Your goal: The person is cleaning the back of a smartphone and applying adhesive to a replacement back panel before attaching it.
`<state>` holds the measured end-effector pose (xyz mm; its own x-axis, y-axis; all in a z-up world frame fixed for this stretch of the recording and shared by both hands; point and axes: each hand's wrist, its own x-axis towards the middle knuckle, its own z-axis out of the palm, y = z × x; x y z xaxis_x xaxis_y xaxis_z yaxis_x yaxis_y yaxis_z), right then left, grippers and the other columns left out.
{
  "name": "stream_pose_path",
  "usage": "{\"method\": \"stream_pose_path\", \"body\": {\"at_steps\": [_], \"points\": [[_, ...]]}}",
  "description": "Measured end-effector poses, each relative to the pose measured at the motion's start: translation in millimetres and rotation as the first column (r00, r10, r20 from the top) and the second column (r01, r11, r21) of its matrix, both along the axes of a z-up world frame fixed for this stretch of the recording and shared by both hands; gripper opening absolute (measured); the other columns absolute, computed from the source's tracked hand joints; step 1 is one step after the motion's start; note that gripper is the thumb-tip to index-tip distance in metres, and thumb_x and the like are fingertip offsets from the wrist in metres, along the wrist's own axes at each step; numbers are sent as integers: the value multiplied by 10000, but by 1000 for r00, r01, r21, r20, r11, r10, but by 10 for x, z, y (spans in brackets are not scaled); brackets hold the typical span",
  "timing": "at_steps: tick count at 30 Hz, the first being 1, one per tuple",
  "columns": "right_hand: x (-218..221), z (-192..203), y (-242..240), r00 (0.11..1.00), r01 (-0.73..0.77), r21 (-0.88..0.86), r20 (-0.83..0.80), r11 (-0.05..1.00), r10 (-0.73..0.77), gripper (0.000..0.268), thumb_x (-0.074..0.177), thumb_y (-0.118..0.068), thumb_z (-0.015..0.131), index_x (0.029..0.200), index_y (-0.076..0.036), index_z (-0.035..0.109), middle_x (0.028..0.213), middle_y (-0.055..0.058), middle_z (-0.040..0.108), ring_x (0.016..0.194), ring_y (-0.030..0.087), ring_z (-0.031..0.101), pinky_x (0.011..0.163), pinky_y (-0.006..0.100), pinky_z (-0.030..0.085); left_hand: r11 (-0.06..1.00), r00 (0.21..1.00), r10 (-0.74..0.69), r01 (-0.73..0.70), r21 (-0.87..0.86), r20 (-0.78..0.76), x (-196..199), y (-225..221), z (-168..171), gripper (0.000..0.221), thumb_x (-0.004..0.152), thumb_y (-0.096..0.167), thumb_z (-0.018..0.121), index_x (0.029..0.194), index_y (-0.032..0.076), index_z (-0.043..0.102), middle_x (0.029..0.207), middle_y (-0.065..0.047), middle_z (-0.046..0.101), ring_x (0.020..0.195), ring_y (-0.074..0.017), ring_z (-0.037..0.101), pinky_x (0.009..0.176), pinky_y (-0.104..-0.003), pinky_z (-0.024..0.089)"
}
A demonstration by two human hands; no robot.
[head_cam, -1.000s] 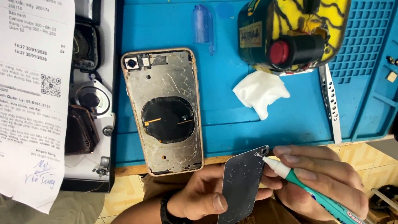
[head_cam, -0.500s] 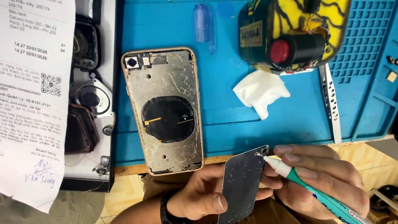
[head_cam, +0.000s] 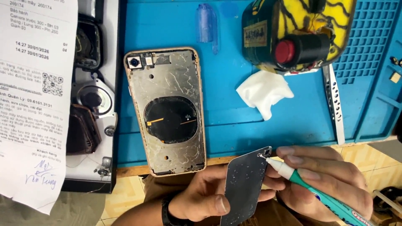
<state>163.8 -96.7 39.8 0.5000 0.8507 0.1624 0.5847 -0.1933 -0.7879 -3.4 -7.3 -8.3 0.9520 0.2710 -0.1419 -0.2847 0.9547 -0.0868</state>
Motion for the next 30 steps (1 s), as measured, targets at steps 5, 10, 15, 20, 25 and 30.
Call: {"method": "stream_pose_path", "body": {"at_steps": [5, 10, 15, 20, 25, 30], "points": [[81, -1, -78, 996, -84, -76, -22, 994, 83, 283, 807, -245, 596, 1025, -69, 556, 1041, 125, 612, 996, 319, 734, 875, 341, 697, 997, 996, -71, 70, -24, -59, 75, 149, 153, 674, 908, 294, 661, 1360, -86, 336, 1395, -291, 361, 1347, -434, 354, 1197, -549, 287], [65, 18, -25, 997, -76, -68, -16, 995, 75, 268, 813, -240, 583, 1007, -59, 551, 1017, 130, 619, 964, 307, 740, 851, 334, 694, 997, 996, -68, 67, -26, -57, 78, 147, 151, 650, 917, 281, 652, 1353, -89, 343, 1404, -282, 353, 1337, -418, 365, 1201, -551, 284], [-111, -358, 289, 981, 193, 451, -80, 872, -176, 258, 976, -361, 520, 952, -119, 435, 783, 65, 483, 567, 149, 567, 537, 255, 560, 992, 998, -50, 54, 116, -42, 101, 177, 270, 682, 918, 272, 647, 1370, -104, 301, 1409, -305, 341, 1339, -419, 368, 1195, -535, 296], [-64, -206, 38, 655, 683, 340, -676, 647, -336, 304, 946, -518, 509, 1078, -247, 544, 970, -25, 479, 779, 124, 532, 632, 259, 507, 279, 680, 538, 415, 866, -499, 182, 180, 776, 672, 730, 246, 768, 1298, 56, 461, 1282, -160, 593, 1177, -219, 615, 968, -314, 517], [-68, -166, -71, 566, 739, 362, -791, 568, -232, 290, 973, -434, 524, 1145, -208, 584, 992, 23, 545, 805, 152, 564, 688, 308, 551, -279, 625, 776, 460, 843, -84, 161, 0, 772, 536, 874, 291, 704, 1204, -73, 490, 1177, -177, 634, 1041, -240, 705, 928, -298, 588], [-124, -179, -96, 543, 755, 328, -798, 568, -261, 308, 956, -464, 491, 1122, -228, 601, 948, 11, 499, 751, 136, 521, 663, 280, 536, -285, 623, 775, 491, 823, -103, 130, -74, 855, 474, 890, 249, 704, 1212, -29, 494, 1186, -173, 637, 1074, -253, 696, 951, -306, 563]]}}
